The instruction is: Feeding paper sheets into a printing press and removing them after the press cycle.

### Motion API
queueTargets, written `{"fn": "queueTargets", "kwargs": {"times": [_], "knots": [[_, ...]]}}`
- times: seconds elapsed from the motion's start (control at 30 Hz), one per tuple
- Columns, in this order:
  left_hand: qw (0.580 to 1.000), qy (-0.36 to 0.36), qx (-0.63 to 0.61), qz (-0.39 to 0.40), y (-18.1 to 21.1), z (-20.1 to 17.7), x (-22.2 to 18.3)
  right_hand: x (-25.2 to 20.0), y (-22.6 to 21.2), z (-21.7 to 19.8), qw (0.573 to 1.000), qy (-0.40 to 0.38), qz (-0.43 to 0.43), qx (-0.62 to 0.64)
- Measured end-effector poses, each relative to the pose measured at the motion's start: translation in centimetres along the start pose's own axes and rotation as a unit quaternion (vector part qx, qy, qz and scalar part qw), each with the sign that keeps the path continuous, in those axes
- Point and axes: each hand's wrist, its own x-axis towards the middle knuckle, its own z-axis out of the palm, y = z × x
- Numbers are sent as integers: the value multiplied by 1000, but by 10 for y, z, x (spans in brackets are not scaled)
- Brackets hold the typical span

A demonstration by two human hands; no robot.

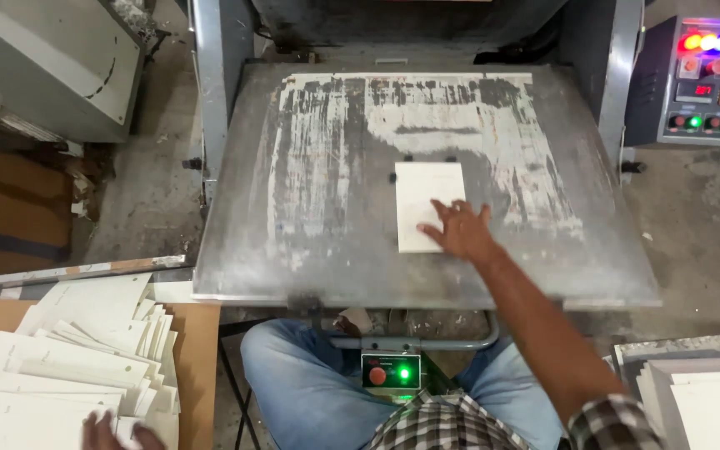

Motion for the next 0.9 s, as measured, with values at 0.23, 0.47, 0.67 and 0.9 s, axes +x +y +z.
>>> {"fn": "queueTargets", "kwargs": {"times": [0.23, 0.47, 0.67, 0.9], "knots": [[981, -171, -90, -24, 128, 26, 59, -32, -2, -88, 944, 310, -106, 40], [938, -217, -266, 44, 201, 91, 39, -166, 46, -9, 922, 358, -123, 81], [877, -284, -372, 110, 217, 148, 7, -308, 163, 93, 942, 298, 146, 46], [842, -320, -416, 127, 282, 118, 32, -420, 207, 64, 886, 204, 416, -36]]}}
